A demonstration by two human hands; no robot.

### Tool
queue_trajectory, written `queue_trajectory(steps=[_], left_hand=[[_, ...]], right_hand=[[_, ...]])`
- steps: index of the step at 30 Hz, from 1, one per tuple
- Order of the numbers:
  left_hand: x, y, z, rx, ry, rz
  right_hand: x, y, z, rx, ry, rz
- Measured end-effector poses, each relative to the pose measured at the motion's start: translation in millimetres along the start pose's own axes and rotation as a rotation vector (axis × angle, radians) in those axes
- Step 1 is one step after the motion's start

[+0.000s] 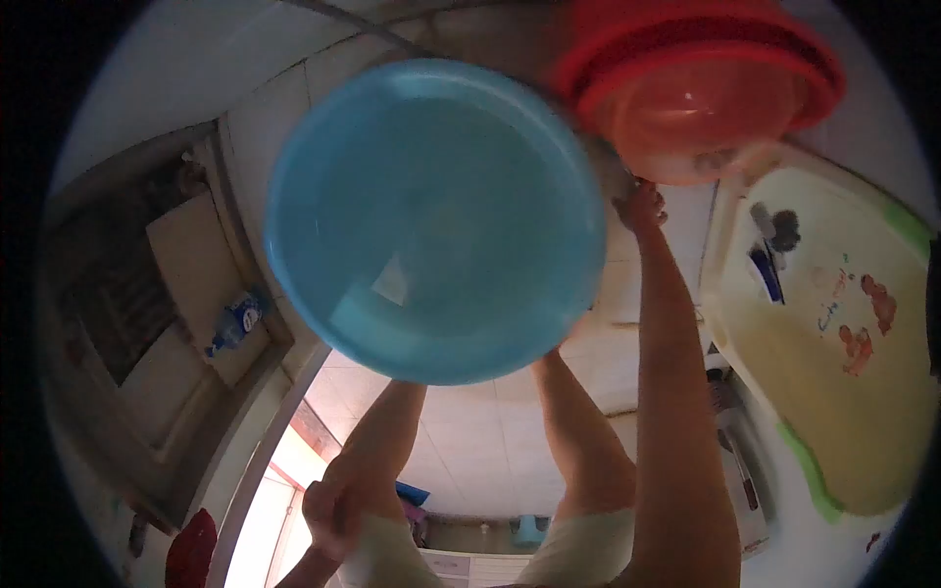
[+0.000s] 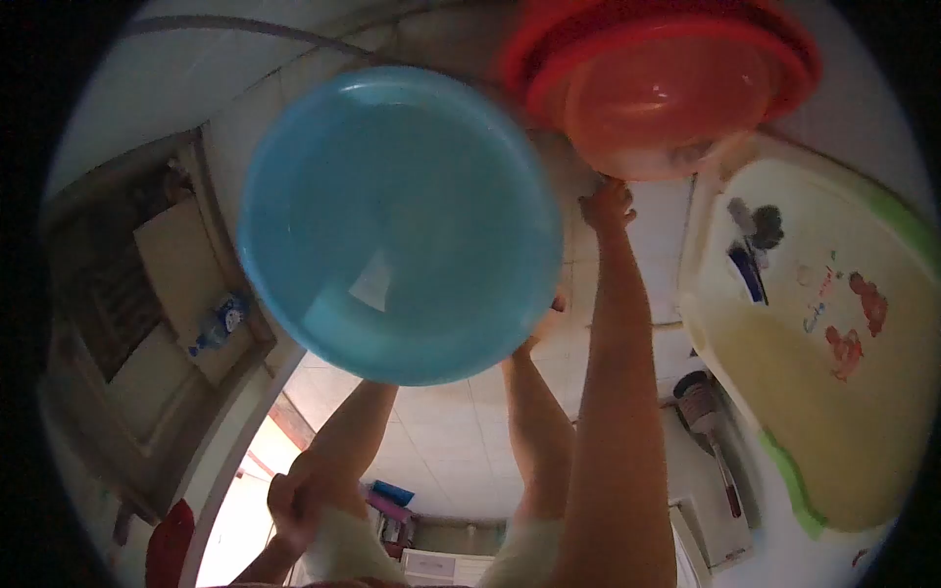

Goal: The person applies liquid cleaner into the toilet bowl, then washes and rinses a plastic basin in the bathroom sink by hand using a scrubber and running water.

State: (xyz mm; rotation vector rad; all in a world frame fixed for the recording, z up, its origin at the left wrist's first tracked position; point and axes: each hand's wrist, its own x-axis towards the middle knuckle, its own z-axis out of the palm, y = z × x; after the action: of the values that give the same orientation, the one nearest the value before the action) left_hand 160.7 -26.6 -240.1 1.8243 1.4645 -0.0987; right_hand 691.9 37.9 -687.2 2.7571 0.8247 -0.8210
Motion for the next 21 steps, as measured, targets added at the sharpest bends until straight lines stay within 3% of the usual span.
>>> queue_trajectory(steps=[3, 6, 8, 11, 13, 16, 21], left_hand=[[-9, -24, -1, 0.264, -0.047, 0.017], [-16, -33, -2, 0.089, -0.089, -0.042], [-10, -30, 2, 0.064, -0.014, 0.044], [-16, -19, 0, 0.093, -0.141, -0.046], [-20, -19, 6, 0.076, -0.092, -0.025], [-29, -14, 10, 0.084, -0.043, 0.059], [-53, -13, 21, 0.209, -0.349, -0.110]], right_hand=[[28, -5, 20, -0.135, 0.123, -0.052], [5, -14, 13, -0.394, 0.065, -0.218], [-21, -7, 2, -0.359, 0.114, -0.224], [-74, 11, -44, -0.177, 0.117, -0.170], [-100, 26, -63, -0.081, 0.182, -0.192], [-152, 32, -130, 0.115, 0.075, -0.232], [-241, 18, -246, 0.342, 0.085, -0.210]])
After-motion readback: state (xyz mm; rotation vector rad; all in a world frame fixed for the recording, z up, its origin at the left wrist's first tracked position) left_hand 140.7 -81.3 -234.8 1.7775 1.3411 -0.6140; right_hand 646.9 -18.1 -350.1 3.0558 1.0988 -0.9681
